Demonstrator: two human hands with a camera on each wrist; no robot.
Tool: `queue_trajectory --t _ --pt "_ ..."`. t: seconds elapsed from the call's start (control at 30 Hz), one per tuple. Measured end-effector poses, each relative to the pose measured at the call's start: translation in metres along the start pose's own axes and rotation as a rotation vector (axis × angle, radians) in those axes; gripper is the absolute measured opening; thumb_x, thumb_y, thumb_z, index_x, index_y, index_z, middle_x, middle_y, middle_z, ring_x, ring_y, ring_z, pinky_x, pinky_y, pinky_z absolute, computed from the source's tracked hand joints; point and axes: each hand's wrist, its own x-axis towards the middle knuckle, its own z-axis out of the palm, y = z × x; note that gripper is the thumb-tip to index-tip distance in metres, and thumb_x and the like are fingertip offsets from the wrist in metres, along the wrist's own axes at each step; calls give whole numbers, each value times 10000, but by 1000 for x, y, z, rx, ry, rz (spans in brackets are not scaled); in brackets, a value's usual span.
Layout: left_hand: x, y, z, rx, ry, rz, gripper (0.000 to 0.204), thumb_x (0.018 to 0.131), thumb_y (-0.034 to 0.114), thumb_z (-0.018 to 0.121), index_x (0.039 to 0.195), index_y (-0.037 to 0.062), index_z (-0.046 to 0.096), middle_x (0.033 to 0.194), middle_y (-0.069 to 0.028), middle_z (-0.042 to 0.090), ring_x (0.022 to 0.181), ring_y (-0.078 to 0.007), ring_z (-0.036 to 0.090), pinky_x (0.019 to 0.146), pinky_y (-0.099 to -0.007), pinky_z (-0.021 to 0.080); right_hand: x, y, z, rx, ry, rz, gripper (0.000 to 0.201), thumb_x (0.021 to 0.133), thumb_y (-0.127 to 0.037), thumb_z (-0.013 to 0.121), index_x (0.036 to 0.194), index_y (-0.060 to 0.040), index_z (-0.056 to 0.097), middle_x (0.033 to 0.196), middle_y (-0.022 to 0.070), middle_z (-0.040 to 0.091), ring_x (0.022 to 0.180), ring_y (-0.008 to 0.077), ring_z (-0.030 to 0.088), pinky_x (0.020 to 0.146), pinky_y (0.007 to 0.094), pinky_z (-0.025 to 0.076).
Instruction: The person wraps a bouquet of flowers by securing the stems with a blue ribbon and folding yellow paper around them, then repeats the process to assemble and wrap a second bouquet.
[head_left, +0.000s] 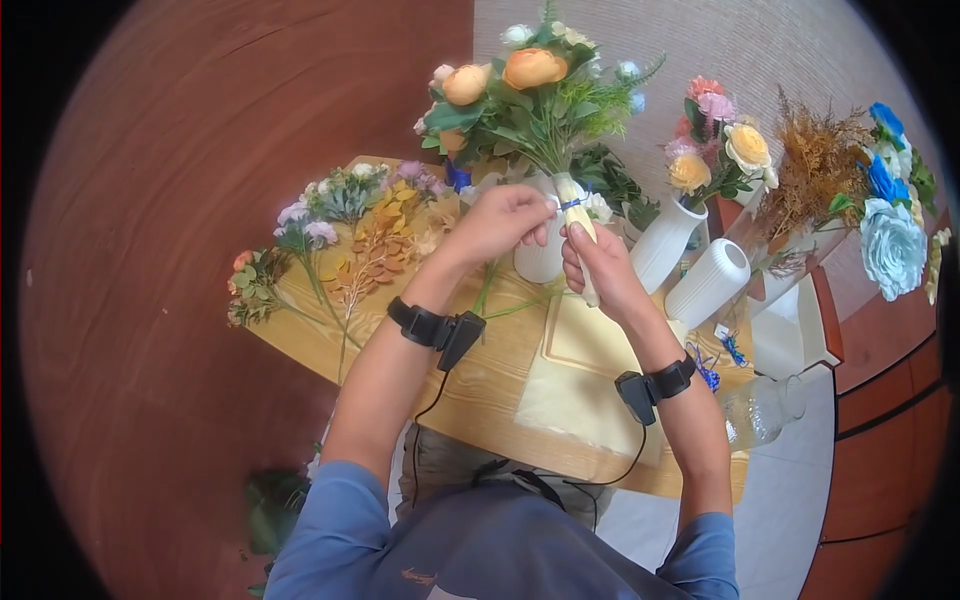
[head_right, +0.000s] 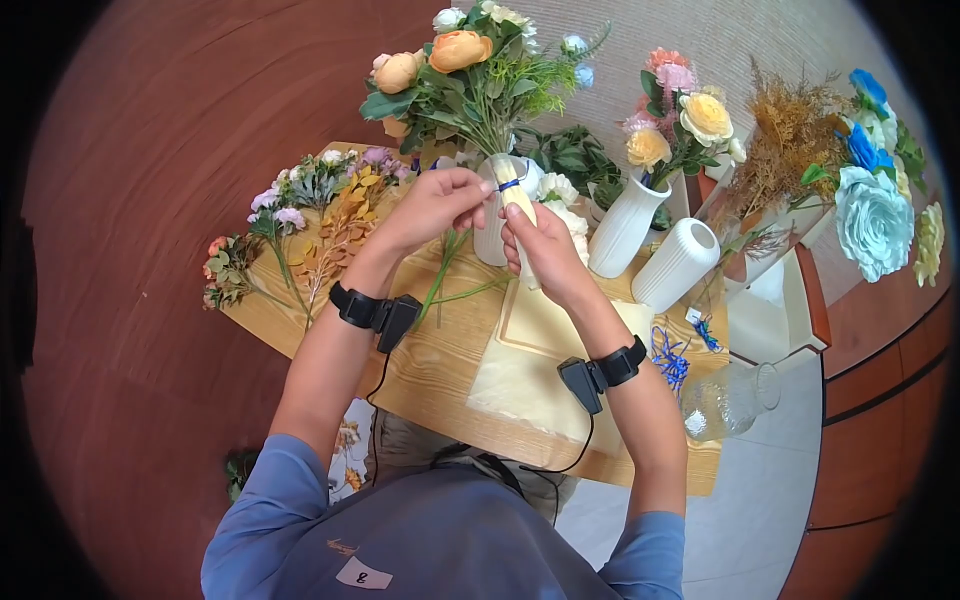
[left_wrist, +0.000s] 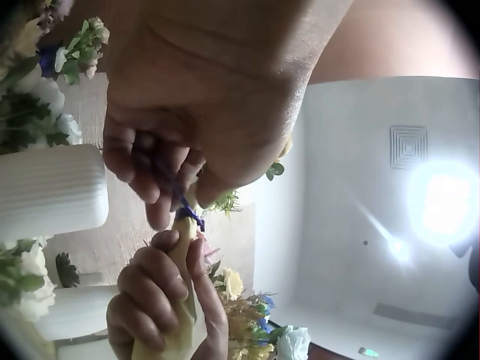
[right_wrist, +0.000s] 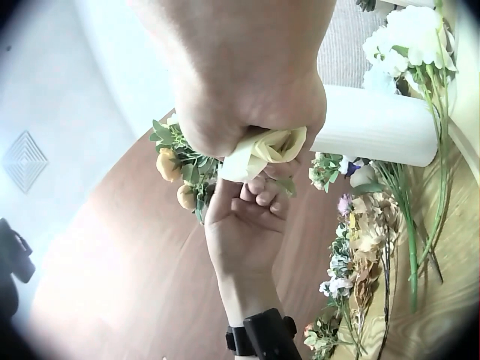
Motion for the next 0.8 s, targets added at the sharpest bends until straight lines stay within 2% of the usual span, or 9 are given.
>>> queue_trajectory --t 0.07,0.2,0.27,0.3,0.37,0.47,0.6,0.73,0.8 --pt "-1 -6 -1 88 -39 25 143 941 162 567 870 48 614 699 3 603 601 -46 513 544 -188 402 1 2 -1 4 1 0 254 993 -338 494 1019 -85 511 711 -41 456 579 57 456 492 208 388" --pt "-2 -2 7 115 3 123 168 945 162 566 864 24 617 684 28 562 604 -32 480 542 -189 379 6 12 -6 -60 71 -6 246 986 -318 509 1009 -75 540 728 -39 487 613 62 483 534 215 407" --pt "-2 1 16 120 14 152 165 940 155 573 869 12 615 683 32 553 611 -32 479 547 -194 382 11 21 -5 -550 246 -251 283 985 -314 503 996 -35 554 747 13 543 644 113 513 582 256 421" --pt "-1 1 22 150 20 188 162 937 146 576 874 2 615 687 28 557 617 -34 485 554 -198 391 11 21 -2 -551 246 -244 283 985 -314 503 996 -35 554 747 13 543 644 113 513 582 256 421" --pt "-1 3 26 178 22 221 159 934 137 578 879 -7 615 692 25 560 624 -36 491 561 -202 401 7 20 2 -876 344 -412 306 967 -295 528 995 6 570 815 100 608 711 182 562 666 321 448" --pt "0 9 30 67 25 251 161 930 138 587 891 -14 622 702 21 567 634 -39 501 572 -208 414 3 20 5 -858 333 -392 305 953 -279 546 1005 21 568 833 153 613 742 216 566 690 355 447" --pt "2 5 23 24 170 332 170 929 159 600 895 -2 640 697 29 571 629 -37 506 568 -199 409 -1 14 5 -886 319 -343 297 956 -268 545 1033 17 576 841 148 614 764 206 564 711 340 450" --pt "-7 -1 3 31 182 273 194 908 195 622 882 9 670 733 -3 626 673 -61 544 611 -212 431 1 13 -2 -839 322 -395 294 959 -255 543 1064 18 579 848 112 610 770 169 553 717 316 451" --pt "-9 -10 -6 -149 74 55 231 909 240 625 894 14 670 726 -2 628 670 -69 557 614 -210 438 2 14 -6 -807 312 -389 294 961 -251 541 1072 18 580 854 97 607 776 154 548 721 307 449"
